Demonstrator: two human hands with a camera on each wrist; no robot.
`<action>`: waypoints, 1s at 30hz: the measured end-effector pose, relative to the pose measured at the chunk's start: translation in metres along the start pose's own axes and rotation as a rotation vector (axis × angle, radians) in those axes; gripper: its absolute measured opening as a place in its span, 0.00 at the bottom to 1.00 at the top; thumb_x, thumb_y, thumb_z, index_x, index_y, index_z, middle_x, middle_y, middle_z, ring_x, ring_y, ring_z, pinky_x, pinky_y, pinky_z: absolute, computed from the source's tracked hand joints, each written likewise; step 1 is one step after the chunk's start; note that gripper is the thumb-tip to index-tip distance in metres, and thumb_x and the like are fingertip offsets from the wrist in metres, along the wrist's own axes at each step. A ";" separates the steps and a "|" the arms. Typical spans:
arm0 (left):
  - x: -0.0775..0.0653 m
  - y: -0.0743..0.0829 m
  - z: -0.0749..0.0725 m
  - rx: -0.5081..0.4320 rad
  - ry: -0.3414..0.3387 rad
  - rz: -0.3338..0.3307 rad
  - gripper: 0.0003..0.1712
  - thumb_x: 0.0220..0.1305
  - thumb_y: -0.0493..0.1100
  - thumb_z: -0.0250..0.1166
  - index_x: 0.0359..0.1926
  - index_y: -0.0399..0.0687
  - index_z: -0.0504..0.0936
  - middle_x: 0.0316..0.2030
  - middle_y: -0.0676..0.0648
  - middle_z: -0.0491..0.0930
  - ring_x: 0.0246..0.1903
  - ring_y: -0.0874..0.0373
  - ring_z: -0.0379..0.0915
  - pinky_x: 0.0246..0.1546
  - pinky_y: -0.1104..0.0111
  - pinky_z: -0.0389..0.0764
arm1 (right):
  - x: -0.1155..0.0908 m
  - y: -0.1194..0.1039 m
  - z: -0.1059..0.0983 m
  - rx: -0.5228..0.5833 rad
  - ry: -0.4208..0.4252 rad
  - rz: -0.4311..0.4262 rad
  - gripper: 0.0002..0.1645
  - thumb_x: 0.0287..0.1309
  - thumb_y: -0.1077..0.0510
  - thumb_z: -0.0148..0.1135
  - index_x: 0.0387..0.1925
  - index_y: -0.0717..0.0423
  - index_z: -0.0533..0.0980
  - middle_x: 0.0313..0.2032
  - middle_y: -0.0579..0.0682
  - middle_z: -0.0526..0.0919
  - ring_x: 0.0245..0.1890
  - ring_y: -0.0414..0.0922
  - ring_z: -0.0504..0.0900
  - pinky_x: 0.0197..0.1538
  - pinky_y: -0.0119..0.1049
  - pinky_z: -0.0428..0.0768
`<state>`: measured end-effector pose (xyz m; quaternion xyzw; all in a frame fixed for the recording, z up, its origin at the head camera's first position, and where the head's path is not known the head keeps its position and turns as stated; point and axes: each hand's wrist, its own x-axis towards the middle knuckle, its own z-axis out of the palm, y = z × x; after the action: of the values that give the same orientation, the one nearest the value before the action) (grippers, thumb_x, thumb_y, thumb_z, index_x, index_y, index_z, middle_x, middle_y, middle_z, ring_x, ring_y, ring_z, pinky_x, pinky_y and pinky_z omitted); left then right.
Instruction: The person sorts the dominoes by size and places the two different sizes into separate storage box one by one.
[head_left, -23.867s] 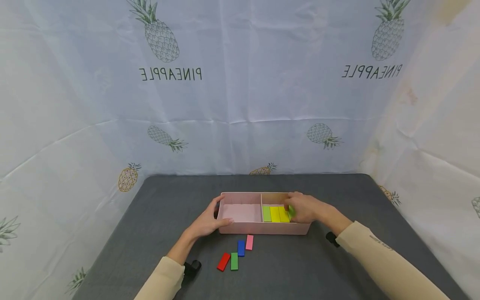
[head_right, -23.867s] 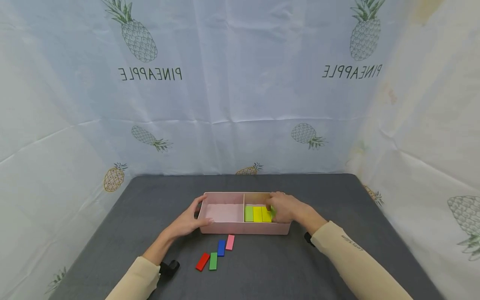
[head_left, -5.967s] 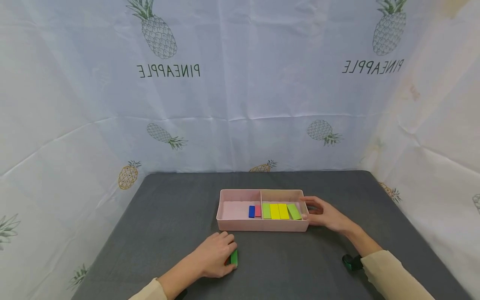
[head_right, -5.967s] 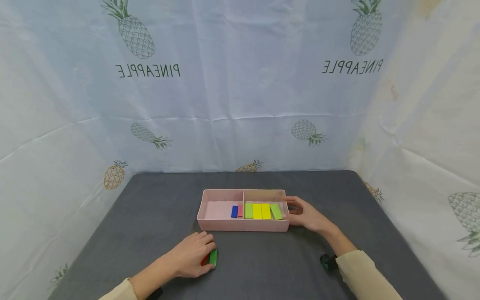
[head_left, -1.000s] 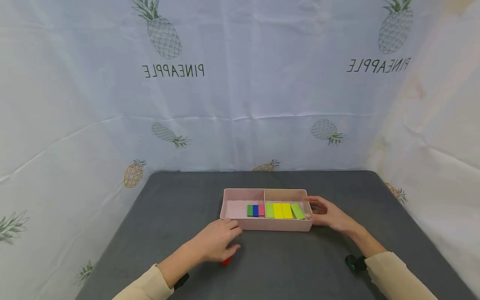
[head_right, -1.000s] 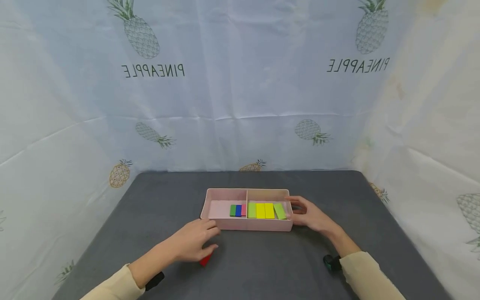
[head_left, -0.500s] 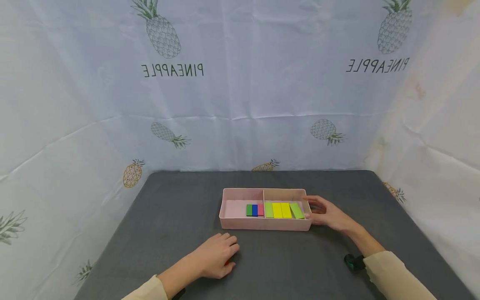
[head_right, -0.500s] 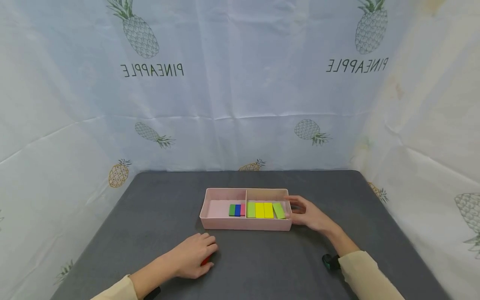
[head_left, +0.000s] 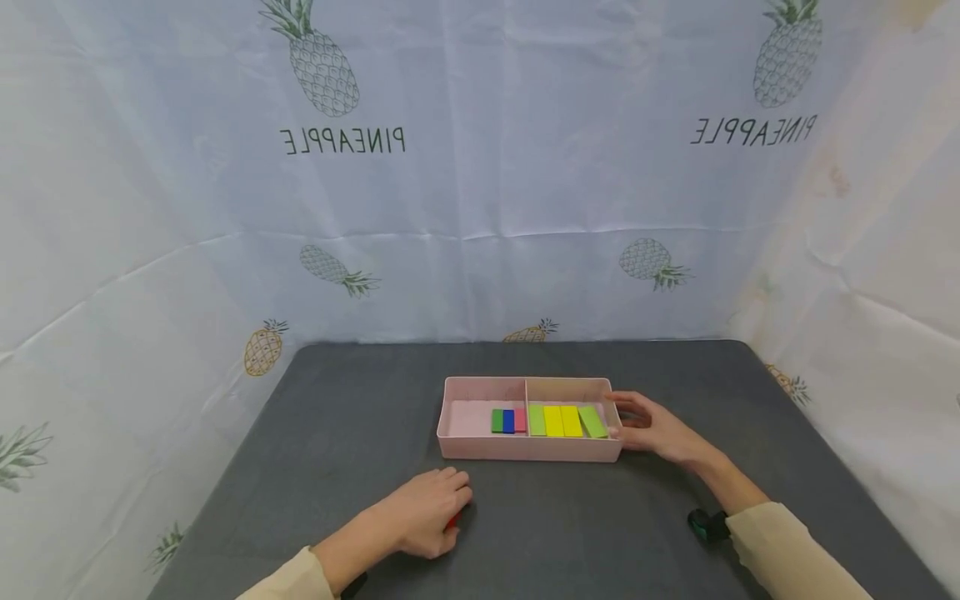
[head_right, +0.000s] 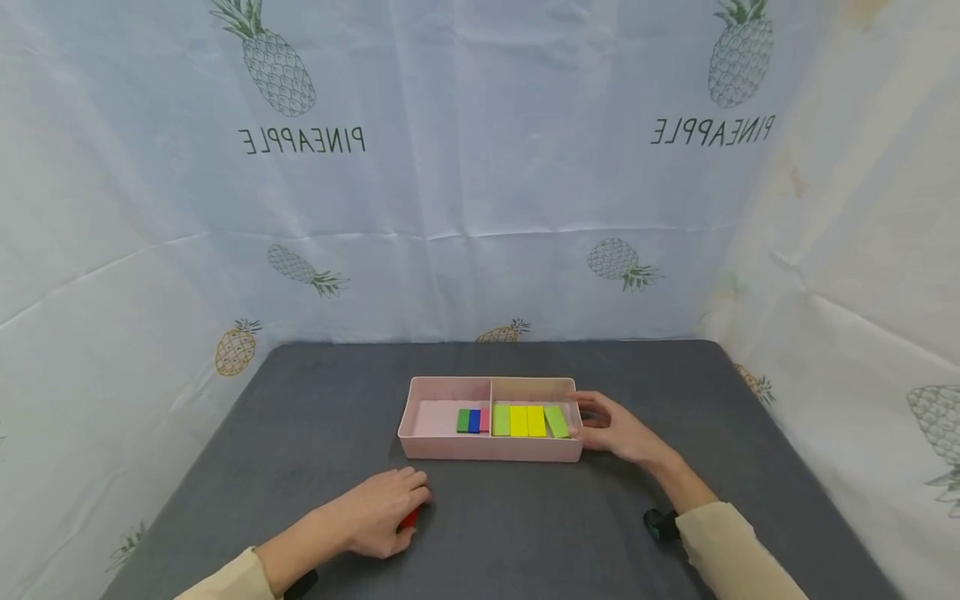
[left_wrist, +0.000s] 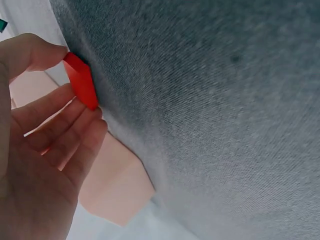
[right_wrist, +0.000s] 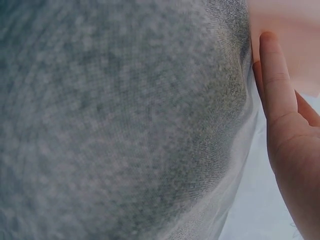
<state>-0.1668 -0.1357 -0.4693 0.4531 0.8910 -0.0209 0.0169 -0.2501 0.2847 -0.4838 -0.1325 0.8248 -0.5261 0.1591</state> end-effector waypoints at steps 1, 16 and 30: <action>0.001 -0.001 -0.001 -0.004 0.000 -0.003 0.14 0.57 0.50 0.71 0.41 0.51 0.82 0.34 0.58 0.70 0.33 0.66 0.63 0.36 0.73 0.74 | 0.000 0.000 0.000 0.004 -0.002 -0.001 0.43 0.67 0.52 0.66 0.76 0.56 0.57 0.75 0.66 0.54 0.71 0.69 0.60 0.57 0.48 0.81; 0.018 -0.010 -0.029 -0.017 0.111 -0.060 0.22 0.59 0.54 0.71 0.49 0.46 0.84 0.41 0.52 0.79 0.38 0.62 0.70 0.43 0.72 0.79 | -0.001 0.003 0.003 0.016 0.000 0.008 0.44 0.67 0.52 0.67 0.76 0.55 0.57 0.75 0.64 0.55 0.72 0.69 0.59 0.57 0.47 0.81; 0.043 -0.023 -0.063 0.009 0.211 -0.084 0.20 0.59 0.52 0.70 0.47 0.46 0.84 0.43 0.50 0.82 0.41 0.58 0.73 0.42 0.69 0.80 | 0.001 0.003 0.000 0.025 -0.013 -0.002 0.43 0.68 0.52 0.66 0.77 0.55 0.57 0.76 0.65 0.53 0.72 0.69 0.58 0.57 0.47 0.81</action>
<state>-0.2118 -0.1111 -0.4076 0.4152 0.9059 0.0221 -0.0801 -0.2509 0.2856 -0.4863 -0.1346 0.8170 -0.5357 0.1656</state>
